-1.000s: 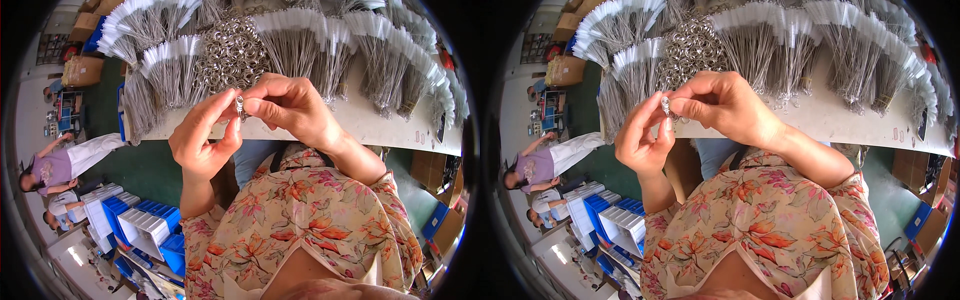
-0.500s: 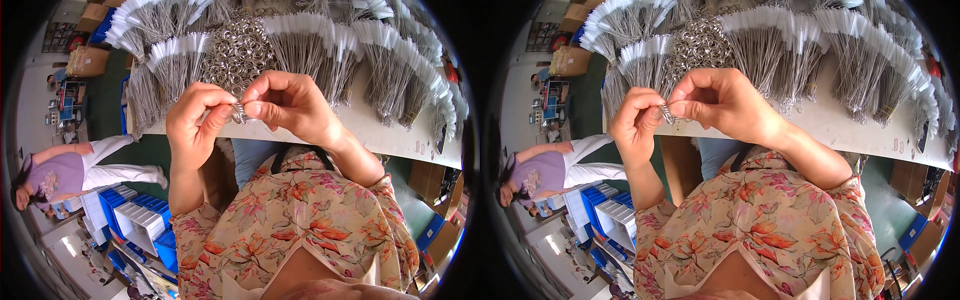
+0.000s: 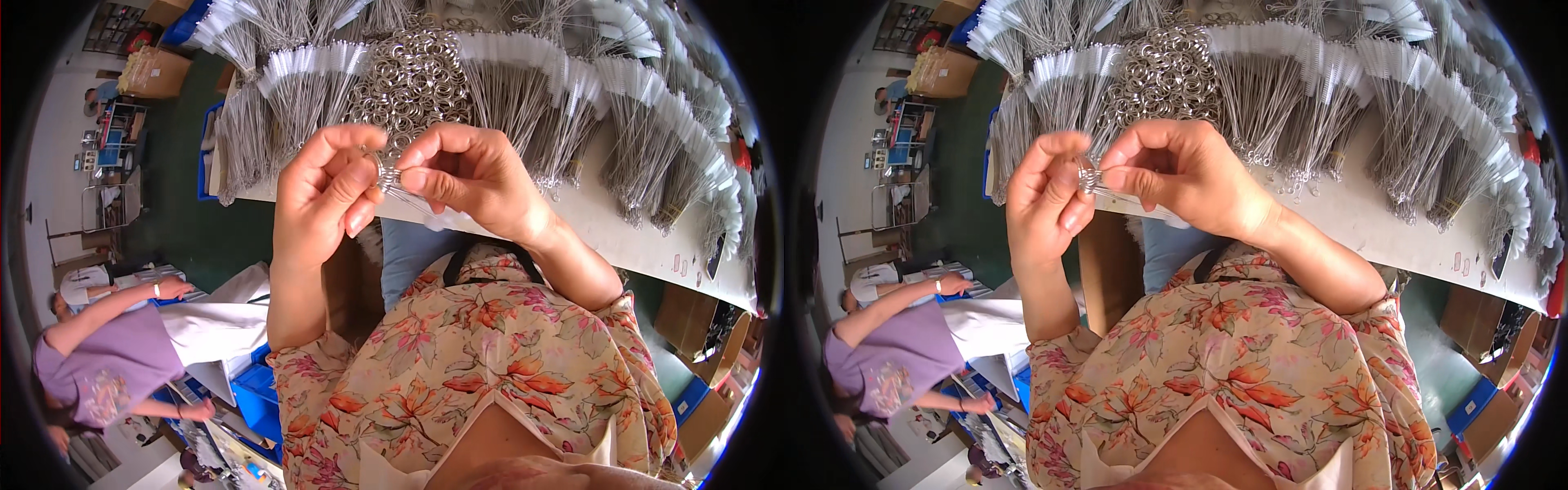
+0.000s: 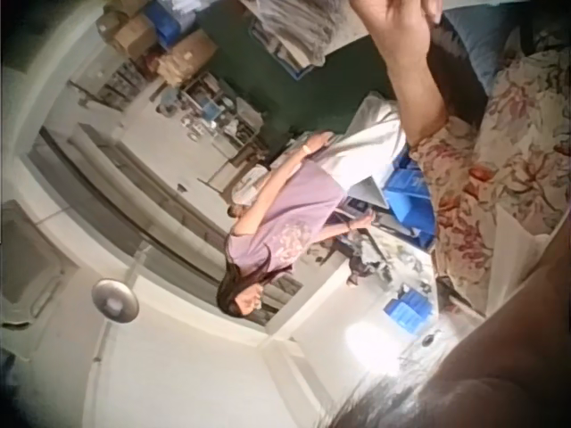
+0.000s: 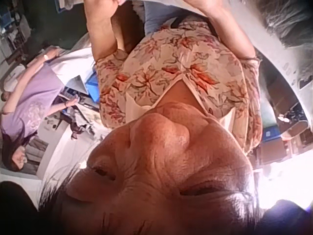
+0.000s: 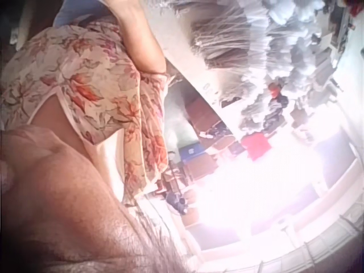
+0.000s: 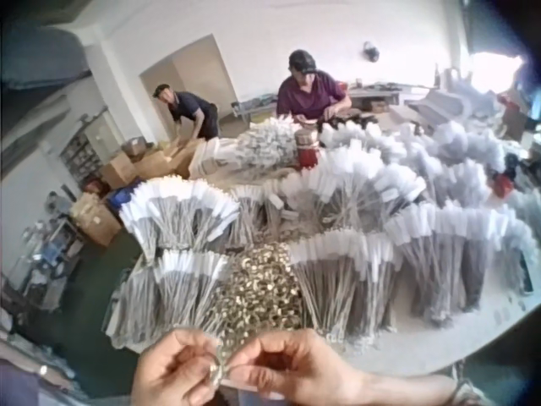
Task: The person threads wire brushes onto metal key rings by hand and places the assembled brush sets into a cardboard box.
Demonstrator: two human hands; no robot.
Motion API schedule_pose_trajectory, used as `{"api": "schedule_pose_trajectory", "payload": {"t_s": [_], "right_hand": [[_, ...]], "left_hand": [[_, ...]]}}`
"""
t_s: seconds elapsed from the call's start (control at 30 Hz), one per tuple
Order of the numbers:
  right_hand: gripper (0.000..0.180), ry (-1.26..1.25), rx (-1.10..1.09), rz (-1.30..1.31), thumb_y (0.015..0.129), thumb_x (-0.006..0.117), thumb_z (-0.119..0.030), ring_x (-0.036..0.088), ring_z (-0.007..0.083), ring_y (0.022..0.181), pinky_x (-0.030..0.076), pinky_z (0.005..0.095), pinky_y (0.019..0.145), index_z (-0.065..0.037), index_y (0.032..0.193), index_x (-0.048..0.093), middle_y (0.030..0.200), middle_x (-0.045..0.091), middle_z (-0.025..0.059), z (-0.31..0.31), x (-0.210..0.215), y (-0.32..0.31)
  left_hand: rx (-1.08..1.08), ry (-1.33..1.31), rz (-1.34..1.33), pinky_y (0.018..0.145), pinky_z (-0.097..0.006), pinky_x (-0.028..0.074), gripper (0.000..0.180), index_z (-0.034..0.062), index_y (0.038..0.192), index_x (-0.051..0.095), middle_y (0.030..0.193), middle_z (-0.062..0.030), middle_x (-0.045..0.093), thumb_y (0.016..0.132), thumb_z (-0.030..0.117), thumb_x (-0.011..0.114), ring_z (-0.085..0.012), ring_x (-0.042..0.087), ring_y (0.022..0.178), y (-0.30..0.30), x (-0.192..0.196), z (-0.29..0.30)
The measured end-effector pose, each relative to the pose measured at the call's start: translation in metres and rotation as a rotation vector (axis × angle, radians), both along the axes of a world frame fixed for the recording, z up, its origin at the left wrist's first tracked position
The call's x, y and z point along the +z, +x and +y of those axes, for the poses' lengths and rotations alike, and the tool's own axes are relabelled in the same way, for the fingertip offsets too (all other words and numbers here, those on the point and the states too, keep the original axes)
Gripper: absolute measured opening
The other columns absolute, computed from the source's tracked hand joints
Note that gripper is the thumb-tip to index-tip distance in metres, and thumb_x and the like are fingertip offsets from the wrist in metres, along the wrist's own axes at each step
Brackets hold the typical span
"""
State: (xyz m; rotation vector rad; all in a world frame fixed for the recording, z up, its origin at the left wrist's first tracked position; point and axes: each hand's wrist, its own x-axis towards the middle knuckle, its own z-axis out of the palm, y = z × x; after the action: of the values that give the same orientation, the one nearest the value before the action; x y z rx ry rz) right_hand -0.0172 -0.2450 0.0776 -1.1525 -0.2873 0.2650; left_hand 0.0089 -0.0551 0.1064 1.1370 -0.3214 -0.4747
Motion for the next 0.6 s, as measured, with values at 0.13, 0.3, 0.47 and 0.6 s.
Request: {"api": "schedule_pose_trajectory", "payload": {"t_s": [0.13,0.3,0.47,0.6], "right_hand": [[0.011,-0.001,0.004,-0.007,0.085,0.060,-0.010,0.054,0.0037,0.067,0.045,0.0185,0.056,-0.001,0.093,0.060,0.079,0.060,-0.0007,0.006,0.004,0.000],[0.011,0.017,-0.063,-0.174,0.083,0.063,-0.007,0.056,0.0064,0.072,0.048,0.0209,0.062,-0.001,0.091,0.061,0.083,0.060,0.0024,0.028,-0.008,-0.001],[0.012,-0.226,-0.228,-0.381,0.079,0.065,-0.004,0.060,0.0149,0.084,0.048,0.0262,0.076,-0.001,0.091,0.063,0.089,0.062,0.0069,0.045,-0.021,0.004],[0.012,-0.392,-0.161,-0.296,0.081,0.063,-0.005,0.059,0.0150,0.087,0.045,0.0263,0.079,-0.001,0.092,0.063,0.089,0.062,0.0072,0.033,-0.038,-0.002]], "left_hand": [[0.174,0.459,-0.505,0.057,-0.020,0.043,0.015,-0.0034,0.092,0.057,0.080,-0.0088,0.061,0.089,0.010,0.054,-0.0102,0.055,0.068,-0.003,0.002,-0.001],[0.246,-0.117,-0.234,0.081,-0.031,0.046,0.016,-0.0041,0.090,0.058,0.096,-0.0155,0.063,0.089,0.011,0.052,-0.0194,0.060,0.089,-0.006,-0.017,-0.001],[0.386,-0.095,-0.243,0.074,-0.031,0.049,0.015,-0.0035,0.089,0.059,0.093,-0.0157,0.063,0.089,0.009,0.051,-0.0193,0.062,0.077,-0.012,-0.014,0.009],[0.500,0.129,-0.281,0.060,-0.026,0.050,0.014,-0.0037,0.087,0.060,0.090,-0.0151,0.064,0.087,0.008,0.053,-0.0175,0.060,0.068,-0.022,-0.006,0.052]]}}
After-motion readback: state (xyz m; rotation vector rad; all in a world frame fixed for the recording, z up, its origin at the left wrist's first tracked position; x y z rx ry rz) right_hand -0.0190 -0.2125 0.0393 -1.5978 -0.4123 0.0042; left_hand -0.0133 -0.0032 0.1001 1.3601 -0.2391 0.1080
